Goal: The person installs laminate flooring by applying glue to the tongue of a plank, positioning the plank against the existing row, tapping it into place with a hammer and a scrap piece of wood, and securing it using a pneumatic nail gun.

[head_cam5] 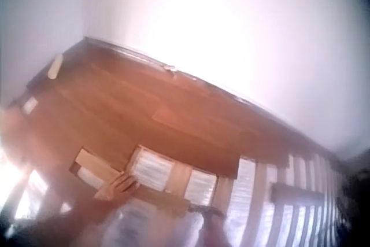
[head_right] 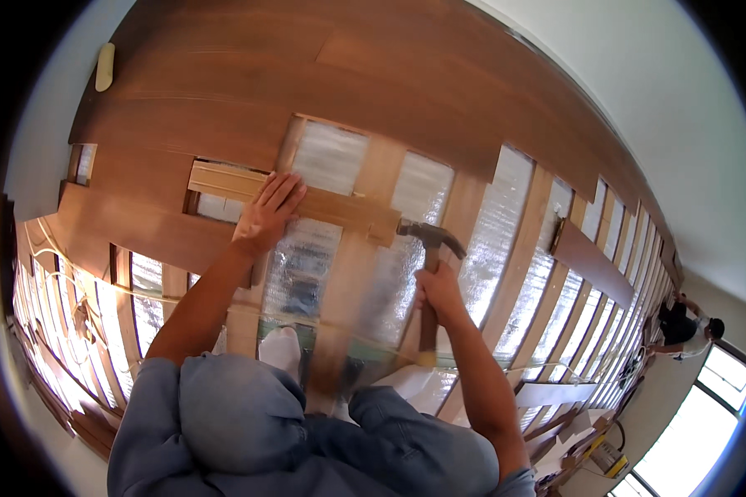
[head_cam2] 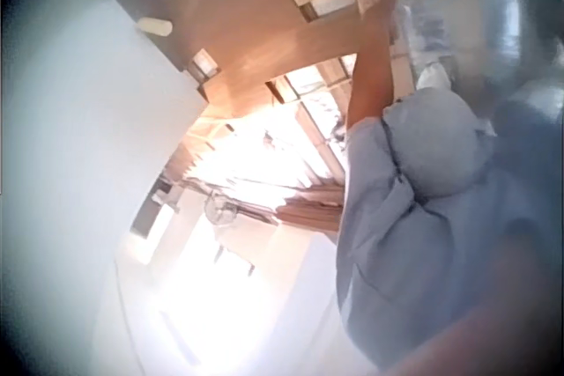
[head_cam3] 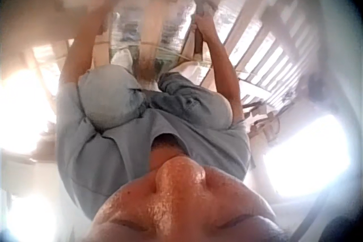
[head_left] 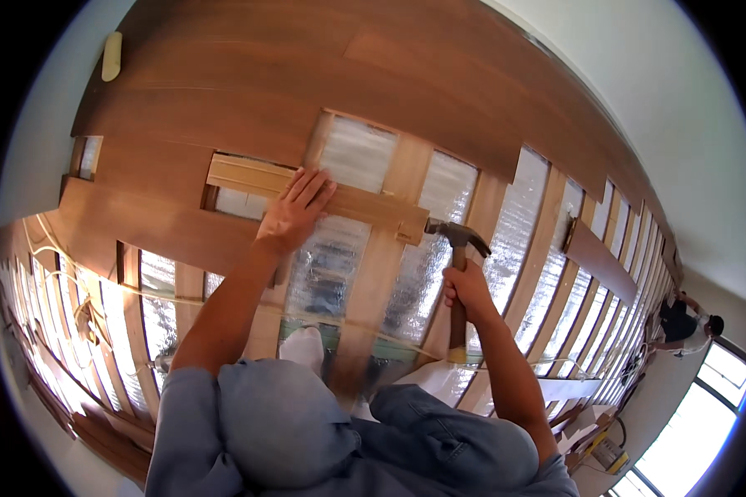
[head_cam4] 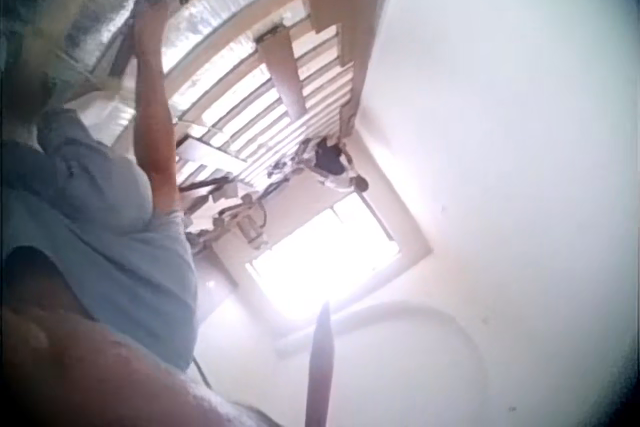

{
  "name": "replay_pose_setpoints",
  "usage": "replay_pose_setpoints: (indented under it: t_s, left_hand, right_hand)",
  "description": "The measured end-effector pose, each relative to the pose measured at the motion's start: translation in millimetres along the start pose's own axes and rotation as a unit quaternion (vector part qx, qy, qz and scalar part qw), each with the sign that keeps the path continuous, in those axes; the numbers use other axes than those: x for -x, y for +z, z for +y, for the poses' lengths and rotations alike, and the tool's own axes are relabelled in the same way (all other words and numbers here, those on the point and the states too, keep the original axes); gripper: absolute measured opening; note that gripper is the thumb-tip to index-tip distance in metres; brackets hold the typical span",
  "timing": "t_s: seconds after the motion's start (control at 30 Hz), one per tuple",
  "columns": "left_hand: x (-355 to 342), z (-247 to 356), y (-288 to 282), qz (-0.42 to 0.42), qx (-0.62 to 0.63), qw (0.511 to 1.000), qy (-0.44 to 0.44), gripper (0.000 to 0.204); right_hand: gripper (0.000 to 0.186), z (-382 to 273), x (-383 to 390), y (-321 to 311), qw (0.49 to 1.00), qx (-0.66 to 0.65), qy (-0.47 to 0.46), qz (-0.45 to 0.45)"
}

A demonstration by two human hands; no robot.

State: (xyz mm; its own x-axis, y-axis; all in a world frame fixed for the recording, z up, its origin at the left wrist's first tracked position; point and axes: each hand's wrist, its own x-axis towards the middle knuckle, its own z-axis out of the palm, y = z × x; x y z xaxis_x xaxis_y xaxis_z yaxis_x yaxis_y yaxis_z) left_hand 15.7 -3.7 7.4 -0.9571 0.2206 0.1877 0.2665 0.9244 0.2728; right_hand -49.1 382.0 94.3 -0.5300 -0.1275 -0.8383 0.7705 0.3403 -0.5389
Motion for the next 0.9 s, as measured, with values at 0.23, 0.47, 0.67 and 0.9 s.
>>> replay_pose_setpoints:
  t_s: [0.23,0.47,0.67,0.9]
  left_hand:
    - [-15,11,-11,0.033,0.059,0.998,-0.011,0.055]
    - [-3,4,-10,0.051,0.043,0.997,-0.028,0.046]
    - [-8,12,-6,0.076,0.011,0.997,-0.024,0.043]
    - [-3,8,-4,0.091,-0.032,0.995,-0.023,0.045]
  right_hand:
    - [0.017,36,-6,-34,0.943,-0.242,-0.034,0.226]
    - [0.016,6,3,-13,0.999,-0.036,0.006,-0.003]
    - [0.015,50,-15,-40,0.951,-0.244,-0.027,0.189]
    - [0.014,14,-2,-15,0.999,-0.029,-0.014,0.006]
